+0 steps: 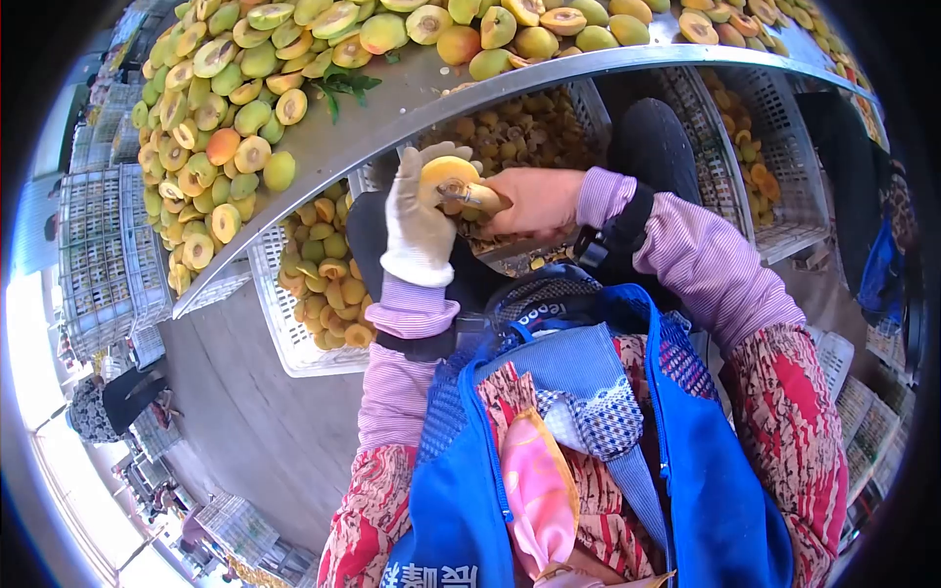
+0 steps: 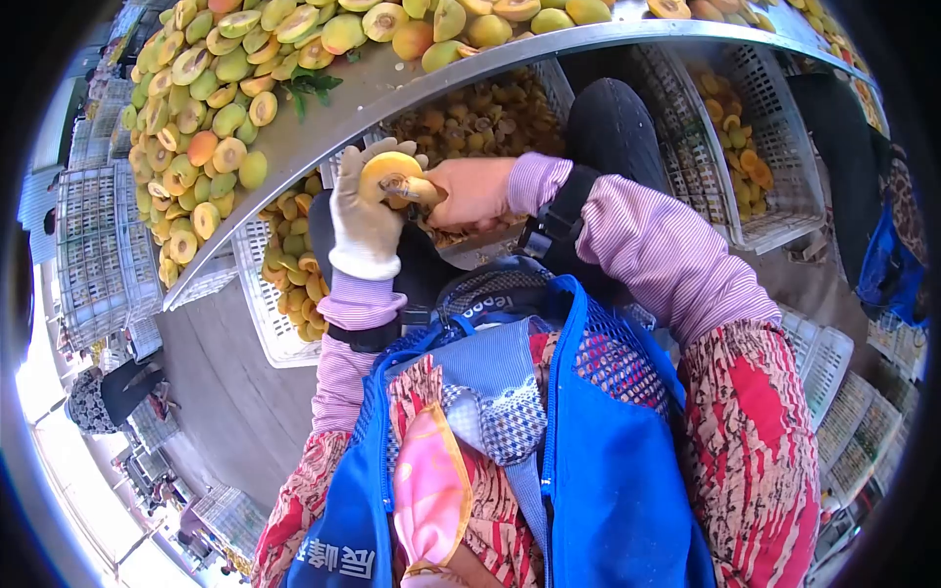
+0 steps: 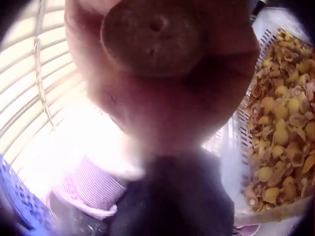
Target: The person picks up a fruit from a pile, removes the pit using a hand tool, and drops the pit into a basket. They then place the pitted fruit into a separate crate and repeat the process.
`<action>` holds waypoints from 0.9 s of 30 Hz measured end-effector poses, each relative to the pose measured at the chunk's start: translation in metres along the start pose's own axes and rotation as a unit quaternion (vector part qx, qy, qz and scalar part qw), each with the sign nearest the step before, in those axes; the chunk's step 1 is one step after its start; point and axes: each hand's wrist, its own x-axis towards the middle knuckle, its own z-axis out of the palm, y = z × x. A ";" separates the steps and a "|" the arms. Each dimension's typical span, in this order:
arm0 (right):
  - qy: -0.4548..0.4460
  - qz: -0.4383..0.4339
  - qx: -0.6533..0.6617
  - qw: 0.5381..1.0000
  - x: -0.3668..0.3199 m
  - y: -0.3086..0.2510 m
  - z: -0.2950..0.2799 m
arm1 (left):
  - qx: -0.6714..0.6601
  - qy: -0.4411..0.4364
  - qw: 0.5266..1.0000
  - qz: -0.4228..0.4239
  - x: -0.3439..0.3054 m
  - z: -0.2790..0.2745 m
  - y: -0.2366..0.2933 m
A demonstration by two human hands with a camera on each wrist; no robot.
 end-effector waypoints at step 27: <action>-0.087 0.067 0.341 0.934 0.001 0.011 0.018 | 0.012 0.051 0.998 -0.027 0.012 -0.002 -0.010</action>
